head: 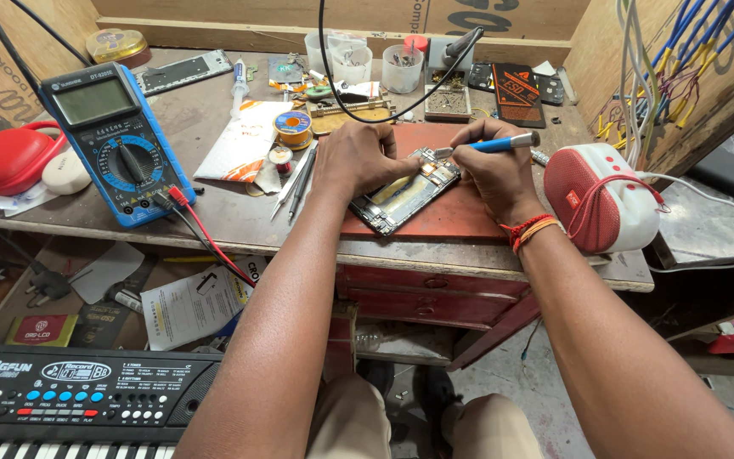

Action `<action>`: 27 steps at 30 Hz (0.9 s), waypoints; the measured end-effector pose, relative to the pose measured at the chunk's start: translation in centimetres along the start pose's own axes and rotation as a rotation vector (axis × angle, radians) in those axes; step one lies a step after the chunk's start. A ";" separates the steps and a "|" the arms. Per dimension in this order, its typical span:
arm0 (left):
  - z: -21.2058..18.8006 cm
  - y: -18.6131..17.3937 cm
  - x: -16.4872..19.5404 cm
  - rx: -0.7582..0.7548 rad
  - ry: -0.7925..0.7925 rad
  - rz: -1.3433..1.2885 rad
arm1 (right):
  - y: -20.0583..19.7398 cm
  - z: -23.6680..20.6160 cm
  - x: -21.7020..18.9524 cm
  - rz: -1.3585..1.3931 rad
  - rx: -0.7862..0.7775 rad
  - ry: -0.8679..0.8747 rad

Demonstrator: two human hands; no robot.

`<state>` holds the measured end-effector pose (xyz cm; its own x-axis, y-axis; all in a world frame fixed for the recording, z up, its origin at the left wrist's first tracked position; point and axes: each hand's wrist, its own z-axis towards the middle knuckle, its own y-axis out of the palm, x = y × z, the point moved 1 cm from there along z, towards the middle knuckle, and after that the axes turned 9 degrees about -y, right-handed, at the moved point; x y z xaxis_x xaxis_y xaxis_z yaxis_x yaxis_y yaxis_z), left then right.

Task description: The person repairs a smartphone at a workbench. They pry open the phone's back cover, work around the frame with a blue pry tool, lift the battery and internal components, and continue prying and adjusting parts inside the open phone.

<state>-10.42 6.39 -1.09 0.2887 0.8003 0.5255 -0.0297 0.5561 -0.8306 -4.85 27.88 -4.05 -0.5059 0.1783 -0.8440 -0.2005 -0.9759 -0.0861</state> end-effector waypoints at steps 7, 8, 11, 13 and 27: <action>-0.1 -0.2 0.0 0.007 0.009 0.010 | 0.3 -0.1 -0.1 -0.017 -0.026 0.039; -0.1 -0.2 0.0 0.010 0.012 0.017 | 0.4 -0.1 -0.1 -0.013 -0.028 0.040; -0.1 -0.2 0.0 0.011 0.012 0.020 | 0.4 -0.1 -0.2 -0.055 -0.039 0.049; -0.1 -0.1 0.0 0.012 0.009 0.016 | 0.4 -0.1 -0.1 0.000 -0.041 0.071; -0.1 0.0 0.0 0.007 0.003 0.003 | 0.0 -0.2 0.2 0.044 0.016 0.046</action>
<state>-10.35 6.38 -1.09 0.2911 0.8015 0.5223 -0.0374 0.5551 -0.8310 -4.84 27.88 -4.34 -0.4759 0.1287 -0.8700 -0.1920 -0.9806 -0.0401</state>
